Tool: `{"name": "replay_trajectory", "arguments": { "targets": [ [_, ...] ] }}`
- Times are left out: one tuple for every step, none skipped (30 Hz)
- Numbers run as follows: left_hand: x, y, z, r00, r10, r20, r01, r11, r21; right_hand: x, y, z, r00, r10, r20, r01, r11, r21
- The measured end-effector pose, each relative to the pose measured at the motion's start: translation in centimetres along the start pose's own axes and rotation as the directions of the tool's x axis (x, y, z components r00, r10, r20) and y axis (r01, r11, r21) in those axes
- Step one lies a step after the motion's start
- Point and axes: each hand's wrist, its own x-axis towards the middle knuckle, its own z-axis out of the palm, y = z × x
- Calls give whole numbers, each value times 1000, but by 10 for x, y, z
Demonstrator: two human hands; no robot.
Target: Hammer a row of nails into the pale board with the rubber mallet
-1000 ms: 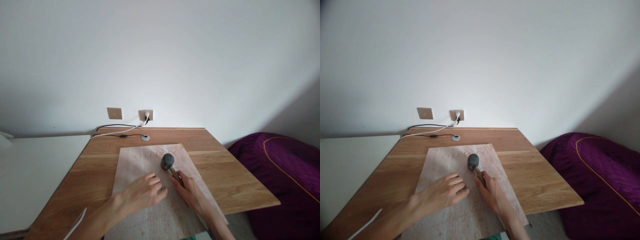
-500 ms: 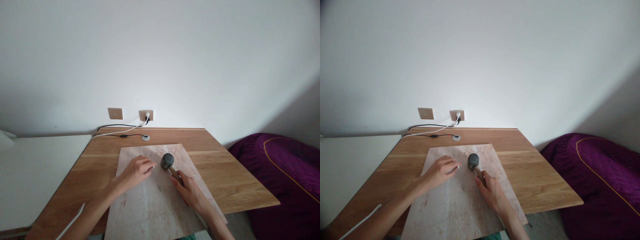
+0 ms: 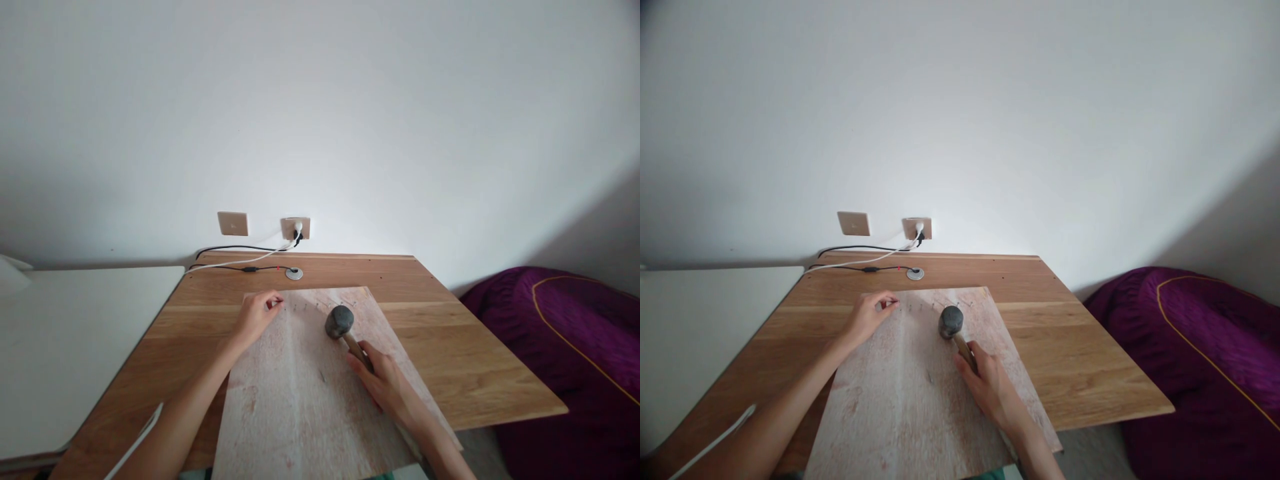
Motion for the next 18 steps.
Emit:
{"name": "replay_trajectory", "arguments": {
  "targets": [
    [1,1,0,1000,-5,-4,5,1000,18,0,0,0,1000,5,4,-5,1000,-2],
    [2,2,0,1000,-6,0,6,999,34,-1,-1,0,1000,9,8,-9,1000,-1],
    [2,2,0,1000,-1,14,0,999,47,-1,-2,0,1000,14,12,-14,1000,1],
    [3,2,1,999,9,34,-10,998,58,-2,-3,-1,1000,16,14,-16,1000,2],
    [3,2,1,998,21,52,-25,997,68,-3,-4,-1,1000,17,15,-17,1000,1],
    [2,2,2,997,34,66,-39,996,80,-3,-5,-2,1000,17,15,-17,1000,-4],
    [2,2,2,996,46,78,-53,994,93,-3,-6,-2,1000,14,14,-14,1000,-12],
    [1,2,3,995,55,88,-64,992,106,-4,-8,-2,1000,10,11,-9,1000,-24],
    [1,1,3,994,63,94,-74,990,118,-4,-8,-2,1000,5,6,-5,999,-34],
    [1,1,3,992,71,100,-83,988,129,-4,-9,-2,1000,3,0,-3,999,-42],
    [0,2,4,991,83,104,-97,986,136,-3,-9,-2,1000,3,-4,-3,999,-46],
    [0,2,4,989,100,106,-115,983,143,-3,-8,-2,1000,4,-6,-4,999,-49],
    [0,3,4,988,120,102,-134,979,153,-2,-7,-1,1000,4,-5,-4,999,-49],
    [0,4,4,986,138,95,-153,975,164,-2,-6,-1,1000,3,-4,-3,999,-47],
    [-1,5,3,984,154,90,-168,970,176,-1,-4,0,1000,1,-1,-1,999,-43],
    [-1,6,3,983,164,86,-178,966,187,0,-2,1,1000,-2,1,2,999,-41],
    [-1,8,3,982,170,87,-184,963,196,0,-1,1,1000,-6,0,6,999,-40],
    [-1,9,3,981,172,91,-187,961,203,1,1,2,1000,-10,-6,10,999,-44]
  ]
}}
